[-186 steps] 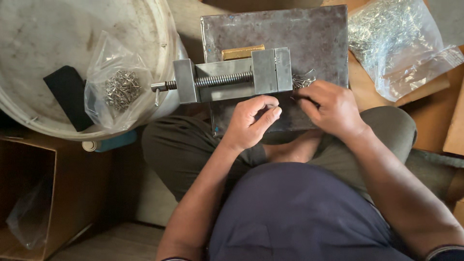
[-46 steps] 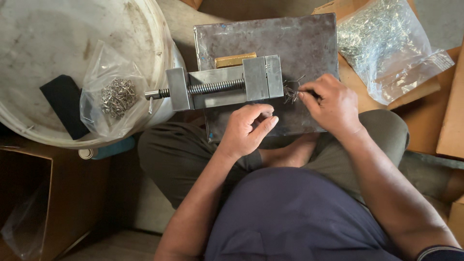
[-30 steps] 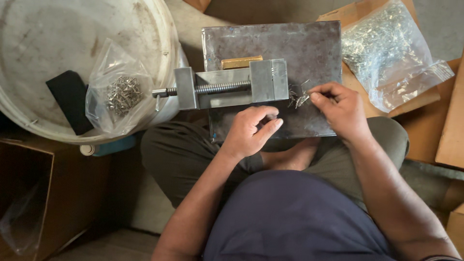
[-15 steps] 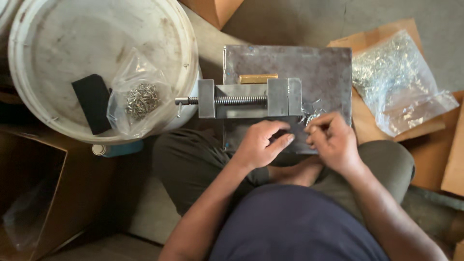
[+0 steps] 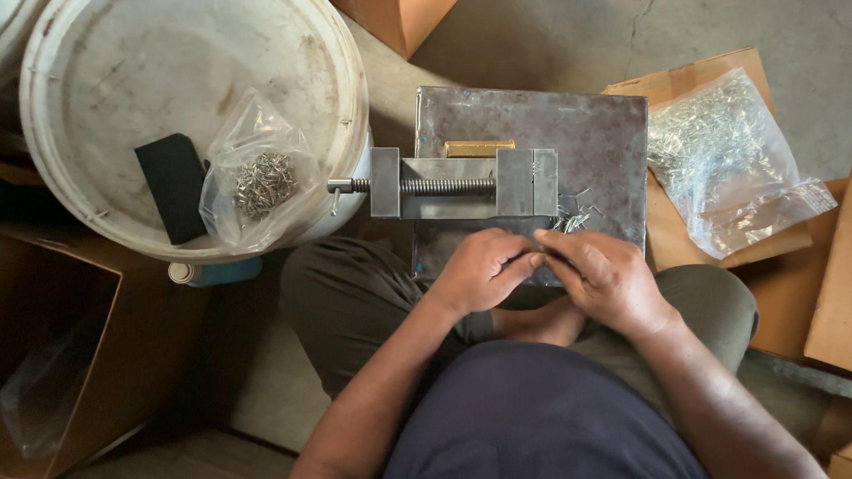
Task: The person sits on the floor and adjusts a metal workbench with a vise. They pick up small metal pins from a plastic bag and insert them into the vise jaws one by one, arranging them in a row.
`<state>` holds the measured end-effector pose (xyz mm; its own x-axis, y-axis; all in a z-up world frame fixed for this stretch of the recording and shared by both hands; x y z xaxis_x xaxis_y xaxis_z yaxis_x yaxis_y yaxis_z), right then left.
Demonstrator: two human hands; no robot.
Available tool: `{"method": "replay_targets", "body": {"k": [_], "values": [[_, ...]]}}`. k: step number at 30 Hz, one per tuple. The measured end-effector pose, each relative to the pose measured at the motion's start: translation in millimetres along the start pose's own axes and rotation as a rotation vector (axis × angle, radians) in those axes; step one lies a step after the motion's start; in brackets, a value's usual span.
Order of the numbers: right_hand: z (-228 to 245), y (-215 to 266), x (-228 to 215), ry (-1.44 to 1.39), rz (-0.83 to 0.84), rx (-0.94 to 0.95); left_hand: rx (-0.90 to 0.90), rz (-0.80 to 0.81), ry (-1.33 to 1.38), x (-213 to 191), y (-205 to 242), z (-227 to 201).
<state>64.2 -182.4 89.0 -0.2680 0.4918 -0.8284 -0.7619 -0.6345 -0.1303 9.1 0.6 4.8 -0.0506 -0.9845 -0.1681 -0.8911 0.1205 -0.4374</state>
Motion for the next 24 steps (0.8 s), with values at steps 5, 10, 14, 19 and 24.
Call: {"method": "replay_targets", "body": {"k": [5, 10, 14, 19, 24], "values": [[-3, -2, 4, -0.075, -0.010, 0.131, -0.136, 0.021, 0.230, -2, 5, 8], [-8, -2, 11, -0.310, 0.036, 0.210, -0.197, -0.015, 0.511, -3, 8, 12], [-3, -13, 3, -0.206, -0.053, 0.181, -0.192, -0.071, 0.457, -3, 8, 12], [0, -53, -14, 0.050, -0.157, 0.038, -0.235, -0.130, 0.474, -1, 6, 10], [11, -77, -24, 0.103, -0.033, 0.006, -0.166, -0.143, 0.330, -4, 4, 9]]}}
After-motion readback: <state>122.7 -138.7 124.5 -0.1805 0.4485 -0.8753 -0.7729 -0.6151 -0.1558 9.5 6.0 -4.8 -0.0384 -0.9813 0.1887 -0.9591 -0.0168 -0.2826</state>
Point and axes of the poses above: each hand's wrist, its own y-axis away from the middle knuckle, its own x-axis out of the palm, z = x × y, the point moved 1 cm from there along -y, towards the middle knuckle, and after that the axes turned 11 degrees about x, right-handed, at the moved point
